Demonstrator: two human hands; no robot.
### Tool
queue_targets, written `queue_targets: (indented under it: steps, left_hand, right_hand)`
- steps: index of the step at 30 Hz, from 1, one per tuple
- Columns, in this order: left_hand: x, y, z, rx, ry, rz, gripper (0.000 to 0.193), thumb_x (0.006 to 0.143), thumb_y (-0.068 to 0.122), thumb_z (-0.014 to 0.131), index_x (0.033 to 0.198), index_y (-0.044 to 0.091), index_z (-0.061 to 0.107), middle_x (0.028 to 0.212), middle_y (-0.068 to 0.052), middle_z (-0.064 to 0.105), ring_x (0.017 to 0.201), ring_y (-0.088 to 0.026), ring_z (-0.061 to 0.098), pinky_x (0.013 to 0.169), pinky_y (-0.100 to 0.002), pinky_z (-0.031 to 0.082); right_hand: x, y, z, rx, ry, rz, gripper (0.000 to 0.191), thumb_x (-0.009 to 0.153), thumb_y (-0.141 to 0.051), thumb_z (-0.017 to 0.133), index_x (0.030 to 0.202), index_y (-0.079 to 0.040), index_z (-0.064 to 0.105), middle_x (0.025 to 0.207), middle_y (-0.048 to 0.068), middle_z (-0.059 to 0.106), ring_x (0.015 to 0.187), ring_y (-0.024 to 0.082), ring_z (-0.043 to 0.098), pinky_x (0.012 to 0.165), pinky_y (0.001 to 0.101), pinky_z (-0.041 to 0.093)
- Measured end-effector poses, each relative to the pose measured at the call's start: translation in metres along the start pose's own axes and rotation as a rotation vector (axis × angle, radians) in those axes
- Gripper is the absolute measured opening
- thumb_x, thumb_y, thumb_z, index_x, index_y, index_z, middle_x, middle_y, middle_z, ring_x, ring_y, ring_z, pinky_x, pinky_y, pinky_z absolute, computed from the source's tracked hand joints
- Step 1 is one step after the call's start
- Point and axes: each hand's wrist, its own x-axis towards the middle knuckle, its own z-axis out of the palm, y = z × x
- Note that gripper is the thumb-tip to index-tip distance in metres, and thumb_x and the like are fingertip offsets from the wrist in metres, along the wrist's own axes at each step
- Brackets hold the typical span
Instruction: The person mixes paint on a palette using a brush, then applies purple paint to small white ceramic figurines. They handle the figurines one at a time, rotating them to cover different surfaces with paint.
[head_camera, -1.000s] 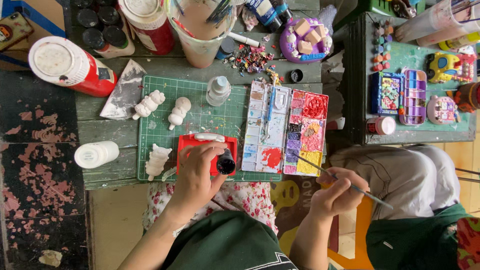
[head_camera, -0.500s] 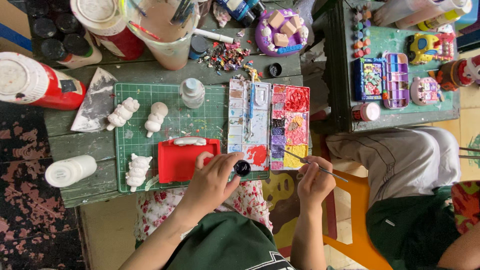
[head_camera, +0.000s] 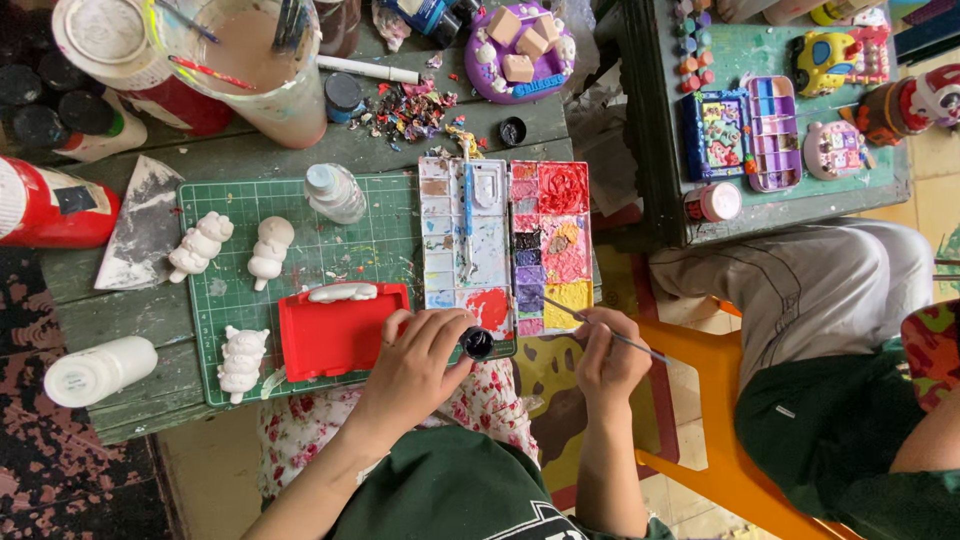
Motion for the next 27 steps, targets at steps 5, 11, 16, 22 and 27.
queue_targets:
  steps: [5, 11, 16, 22, 27]
  left_hand:
    - [-0.002, -0.001, 0.004, 0.072, 0.026, 0.012, 0.052, 0.083, 0.025, 0.080, 0.127, 0.010, 0.058, 0.122, -0.002, 0.066, 0.118, -0.020, 0.061, 0.104, -0.046, 0.035]
    - [-0.004, -0.005, -0.001, 0.109, 0.074, 0.004, 0.052, 0.081, 0.026, 0.082, 0.126, 0.014, 0.060, 0.120, 0.002, 0.067, 0.117, -0.017, 0.061, 0.103, -0.046, 0.032]
    - [-0.005, -0.008, -0.007, 0.095, 0.076, -0.022, 0.053, 0.078, 0.025, 0.084, 0.124, 0.014, 0.061, 0.120, 0.003, 0.067, 0.117, -0.016, 0.060, 0.102, -0.046, 0.032]
    - [-0.003, -0.011, -0.015, 0.086, 0.106, -0.046, 0.056, 0.074, 0.025, 0.087, 0.122, 0.014, 0.061, 0.120, 0.003, 0.068, 0.117, -0.017, 0.060, 0.103, -0.048, 0.030]
    - [-0.003, -0.013, -0.021, 0.076, 0.129, -0.089, 0.056, 0.070, 0.024, 0.089, 0.116, 0.014, 0.059, 0.124, 0.005, 0.068, 0.117, -0.016, 0.062, 0.103, -0.047, 0.028]
  right_hand:
    - [-0.002, 0.005, -0.002, 0.098, 0.028, -0.015, 0.011, 0.109, -0.001, 0.046, 0.110, 0.003, 0.056, 0.101, 0.014, 0.072, 0.073, 0.013, 0.068, 0.070, 0.0249, 0.056]
    - [-0.002, 0.006, -0.001, 0.174, 0.069, 0.003, 0.012, 0.110, -0.005, 0.047, 0.112, 0.004, 0.055, 0.101, 0.015, 0.072, 0.073, 0.013, 0.066, 0.069, 0.0236, 0.054]
    - [-0.003, 0.009, -0.002, 0.036, 0.073, 0.070, 0.009, 0.112, -0.007, 0.052, 0.112, 0.001, 0.054, 0.094, 0.015, 0.072, 0.069, 0.015, 0.069, 0.065, 0.0238, 0.052]
    - [0.000, 0.014, 0.007, 0.505, 0.273, 0.395, 0.010, 0.113, -0.013, 0.051, 0.110, -0.004, 0.049, 0.087, 0.010, 0.065, 0.060, 0.013, 0.061, 0.057, 0.0238, 0.047]
    - [-0.002, 0.016, 0.013, 0.512, 0.287, 0.460, 0.014, 0.115, -0.015, 0.054, 0.108, -0.004, 0.049, 0.080, 0.008, 0.060, 0.058, 0.014, 0.059, 0.055, 0.0246, 0.044]
